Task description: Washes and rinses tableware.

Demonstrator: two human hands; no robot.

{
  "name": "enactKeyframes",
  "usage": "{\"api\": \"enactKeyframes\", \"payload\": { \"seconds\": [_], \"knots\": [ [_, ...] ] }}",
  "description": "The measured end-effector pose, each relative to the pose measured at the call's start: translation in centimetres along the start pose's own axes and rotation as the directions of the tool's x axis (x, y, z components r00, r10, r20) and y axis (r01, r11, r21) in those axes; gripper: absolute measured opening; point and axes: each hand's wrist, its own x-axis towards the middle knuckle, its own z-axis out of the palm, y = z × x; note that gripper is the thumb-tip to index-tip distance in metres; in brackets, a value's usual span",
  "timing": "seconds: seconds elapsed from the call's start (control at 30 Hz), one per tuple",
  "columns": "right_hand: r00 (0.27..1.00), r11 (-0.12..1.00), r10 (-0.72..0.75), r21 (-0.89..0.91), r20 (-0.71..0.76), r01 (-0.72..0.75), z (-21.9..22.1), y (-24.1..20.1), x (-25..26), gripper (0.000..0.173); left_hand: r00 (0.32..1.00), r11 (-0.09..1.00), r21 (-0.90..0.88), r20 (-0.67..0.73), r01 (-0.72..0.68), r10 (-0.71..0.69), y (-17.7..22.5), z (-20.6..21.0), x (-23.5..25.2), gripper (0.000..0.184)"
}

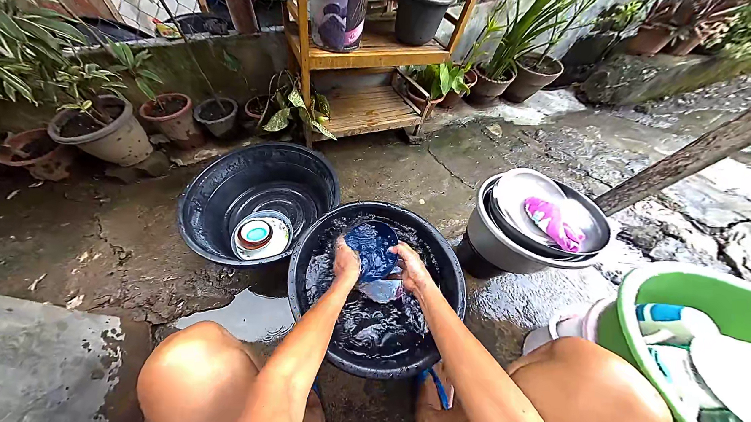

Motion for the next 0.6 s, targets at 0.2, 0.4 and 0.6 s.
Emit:
{"api": "enactKeyframes", "payload": {
  "seconds": [0.2, 0.4, 0.6],
  "knots": [
    [0.993, 0.995, 0.039, 0.091, -0.108, -0.029, 0.6, 0.8, -0.7, 0.042, 0.872, 0.895, 0.033, 0.243, -0.445, 0.425, 2.9, 2.7, -0.9, 0.067],
    [0.99, 0.991, -0.084, -0.11, -0.11, 0.072, -2.3, -1.0, -1.7, 0.061, 0.92, 0.95, 0.063, 0.277, -0.307, 0.279, -0.1, 2.6, -5.3, 0.049],
    [0.883, 0.649, -0.441, -0.623, 0.159, 0.437, -0.6, -5.0, -4.2, 0.097, 0.979, 0.805, -0.59, 0.12, -0.065, 0.167, 0.0, 2.3, -2.7, 0.06]
  ]
}}
